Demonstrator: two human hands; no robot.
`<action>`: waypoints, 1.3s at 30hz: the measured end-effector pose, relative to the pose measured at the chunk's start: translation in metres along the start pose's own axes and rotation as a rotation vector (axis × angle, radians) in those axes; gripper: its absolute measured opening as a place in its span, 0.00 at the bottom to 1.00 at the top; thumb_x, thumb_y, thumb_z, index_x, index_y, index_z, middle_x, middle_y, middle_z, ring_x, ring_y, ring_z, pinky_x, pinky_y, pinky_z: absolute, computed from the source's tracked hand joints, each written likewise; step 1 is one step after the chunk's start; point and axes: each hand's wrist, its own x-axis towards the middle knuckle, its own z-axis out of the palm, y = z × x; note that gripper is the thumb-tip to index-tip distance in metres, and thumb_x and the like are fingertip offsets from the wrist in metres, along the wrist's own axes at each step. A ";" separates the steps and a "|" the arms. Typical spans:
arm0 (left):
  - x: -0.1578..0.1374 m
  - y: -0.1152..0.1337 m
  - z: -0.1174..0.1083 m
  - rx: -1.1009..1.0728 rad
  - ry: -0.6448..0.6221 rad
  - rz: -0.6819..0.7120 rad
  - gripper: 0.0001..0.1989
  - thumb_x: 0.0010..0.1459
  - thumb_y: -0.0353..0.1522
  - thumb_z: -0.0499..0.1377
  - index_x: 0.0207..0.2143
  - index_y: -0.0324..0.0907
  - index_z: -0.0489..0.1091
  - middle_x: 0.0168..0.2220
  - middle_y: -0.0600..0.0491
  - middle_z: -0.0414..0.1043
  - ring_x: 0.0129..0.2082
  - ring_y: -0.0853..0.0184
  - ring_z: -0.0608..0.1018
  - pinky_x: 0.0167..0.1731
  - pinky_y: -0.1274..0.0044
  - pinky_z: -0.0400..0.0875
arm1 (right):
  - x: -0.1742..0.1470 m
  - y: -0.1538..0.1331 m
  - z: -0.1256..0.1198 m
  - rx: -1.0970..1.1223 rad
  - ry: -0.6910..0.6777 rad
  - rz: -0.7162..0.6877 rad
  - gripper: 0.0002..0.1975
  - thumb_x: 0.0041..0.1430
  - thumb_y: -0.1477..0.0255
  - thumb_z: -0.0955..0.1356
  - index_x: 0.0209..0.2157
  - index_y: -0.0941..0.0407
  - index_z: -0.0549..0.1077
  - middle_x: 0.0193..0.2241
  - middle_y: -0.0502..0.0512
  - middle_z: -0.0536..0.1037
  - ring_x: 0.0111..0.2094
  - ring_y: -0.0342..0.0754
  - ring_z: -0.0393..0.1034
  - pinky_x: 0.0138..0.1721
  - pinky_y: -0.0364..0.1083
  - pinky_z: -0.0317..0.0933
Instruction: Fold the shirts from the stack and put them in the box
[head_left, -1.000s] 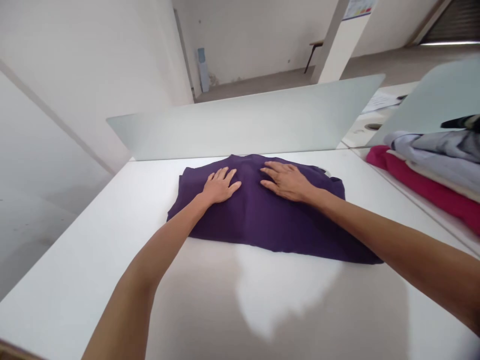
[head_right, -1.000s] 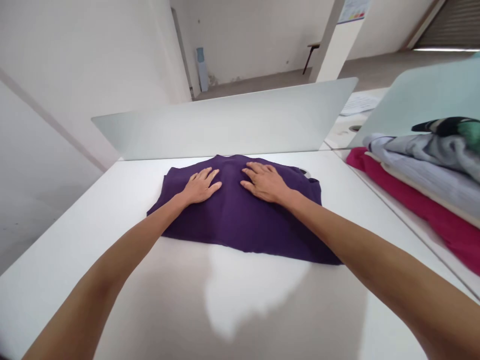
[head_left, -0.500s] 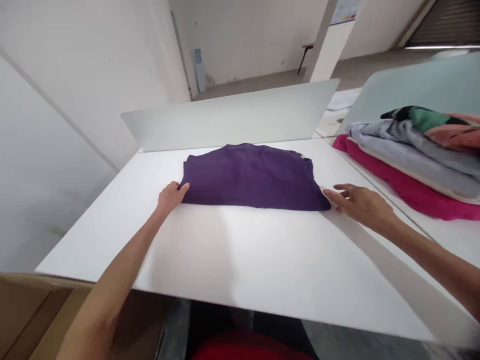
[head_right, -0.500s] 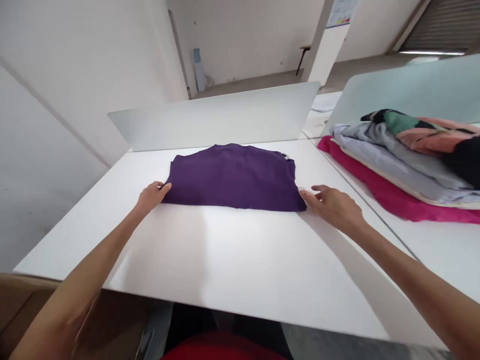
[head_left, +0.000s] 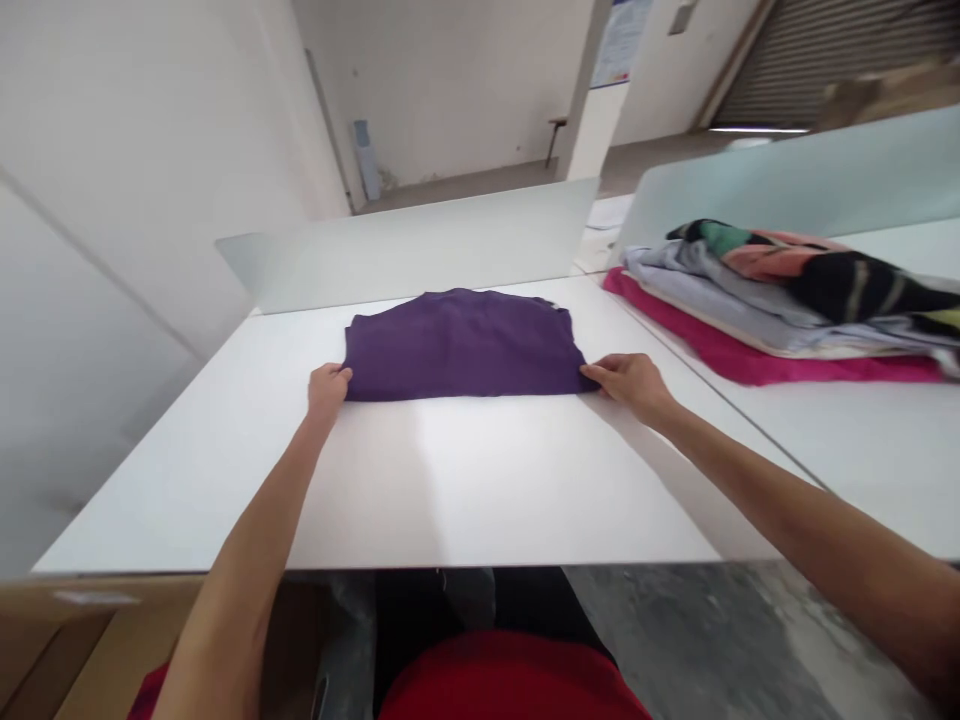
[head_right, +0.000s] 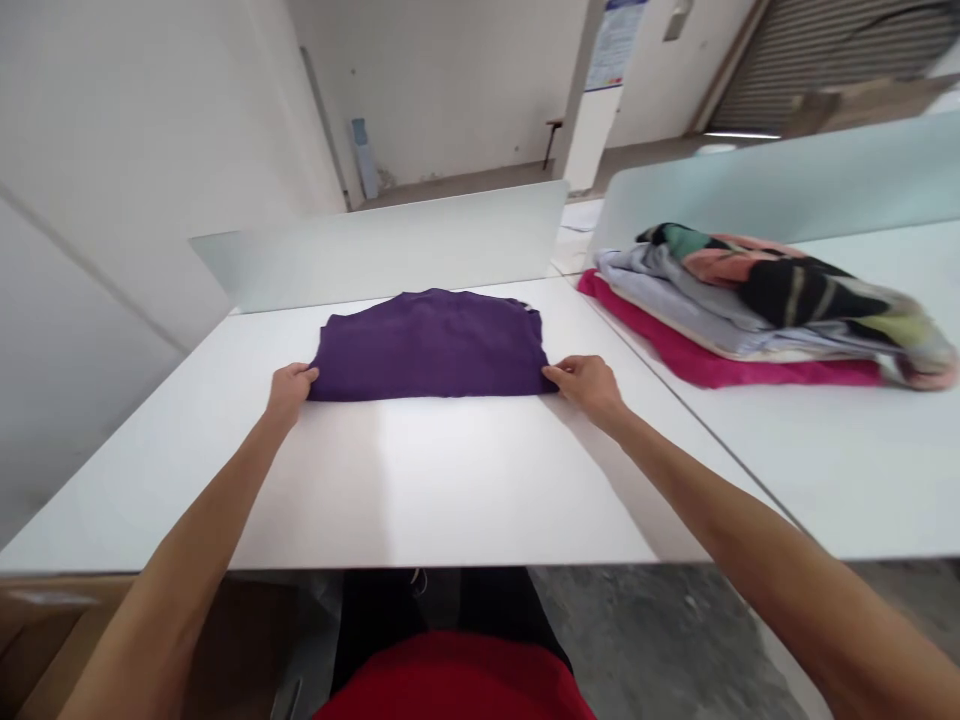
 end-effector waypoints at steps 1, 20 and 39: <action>-0.001 0.001 0.001 -0.029 -0.001 0.008 0.12 0.53 0.37 0.61 0.37 0.40 0.77 0.29 0.52 0.78 0.37 0.60 0.79 0.38 0.72 0.71 | -0.002 0.000 0.000 0.049 0.016 -0.008 0.12 0.54 0.62 0.70 0.31 0.56 0.79 0.17 0.51 0.72 0.21 0.46 0.66 0.27 0.45 0.58; -0.001 -0.020 -0.006 -0.458 0.042 -0.110 0.12 0.45 0.34 0.65 0.34 0.40 0.76 0.25 0.60 0.69 0.28 0.70 0.66 0.36 0.75 0.63 | -0.020 0.015 -0.002 0.570 -0.008 -0.187 0.17 0.47 0.56 0.74 0.27 0.56 0.73 0.16 0.47 0.66 0.21 0.42 0.57 0.26 0.45 0.51; -0.009 -0.021 -0.013 0.270 0.040 0.065 0.27 0.58 0.43 0.63 0.58 0.41 0.71 0.48 0.42 0.79 0.53 0.48 0.78 0.56 0.60 0.70 | -0.008 0.001 0.001 0.004 -0.015 -0.020 0.15 0.58 0.61 0.68 0.38 0.56 0.81 0.26 0.53 0.79 0.31 0.49 0.72 0.32 0.46 0.60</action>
